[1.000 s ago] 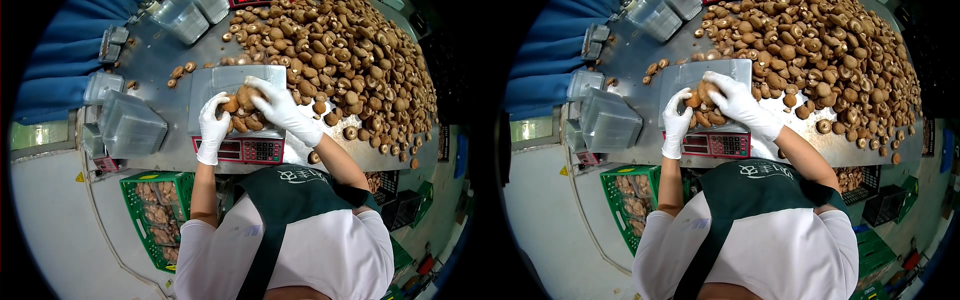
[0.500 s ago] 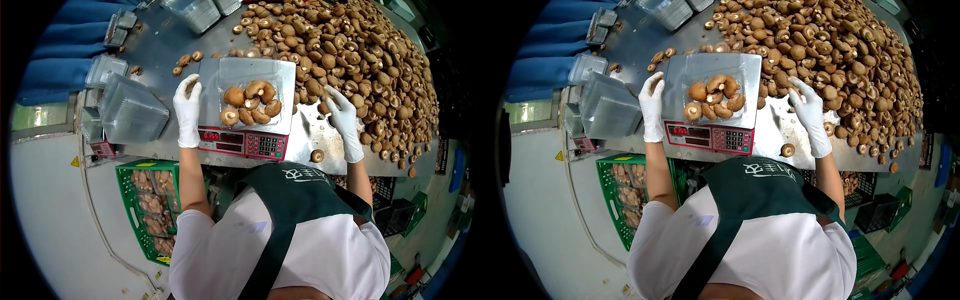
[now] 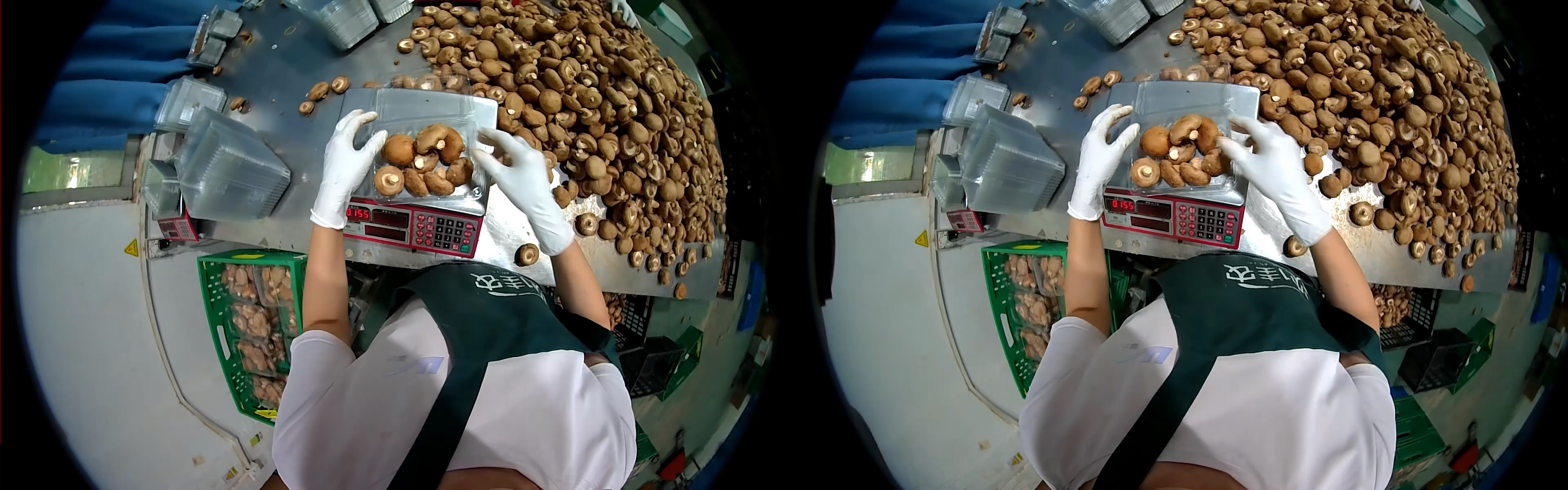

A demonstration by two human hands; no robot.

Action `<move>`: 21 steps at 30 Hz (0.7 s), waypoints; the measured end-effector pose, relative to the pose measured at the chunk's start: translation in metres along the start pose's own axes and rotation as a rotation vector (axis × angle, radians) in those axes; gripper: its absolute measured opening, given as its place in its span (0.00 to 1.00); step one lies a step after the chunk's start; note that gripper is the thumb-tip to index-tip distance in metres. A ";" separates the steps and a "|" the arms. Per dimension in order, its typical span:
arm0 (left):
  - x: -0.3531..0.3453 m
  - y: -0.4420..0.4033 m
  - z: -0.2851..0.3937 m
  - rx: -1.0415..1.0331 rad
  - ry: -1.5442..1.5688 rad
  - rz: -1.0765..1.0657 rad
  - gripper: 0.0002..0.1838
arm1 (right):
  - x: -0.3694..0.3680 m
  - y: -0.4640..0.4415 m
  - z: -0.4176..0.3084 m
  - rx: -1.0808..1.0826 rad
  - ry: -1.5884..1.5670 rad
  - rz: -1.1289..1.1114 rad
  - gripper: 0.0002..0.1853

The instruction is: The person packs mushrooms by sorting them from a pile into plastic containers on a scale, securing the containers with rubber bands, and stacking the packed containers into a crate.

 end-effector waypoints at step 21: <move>-0.009 0.056 0.041 -0.319 -0.241 0.303 0.27 | -0.022 0.001 -0.024 0.646 -0.170 0.133 0.28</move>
Point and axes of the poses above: each hand's wrist, its own y-axis away from the middle knuckle, its own x-axis out of the back of the hand, z = x × y, the point moved 5 cm from there along -y, towards the middle knuckle, and after that the axes turned 4 degrees about -x, right-handed, at the moved point
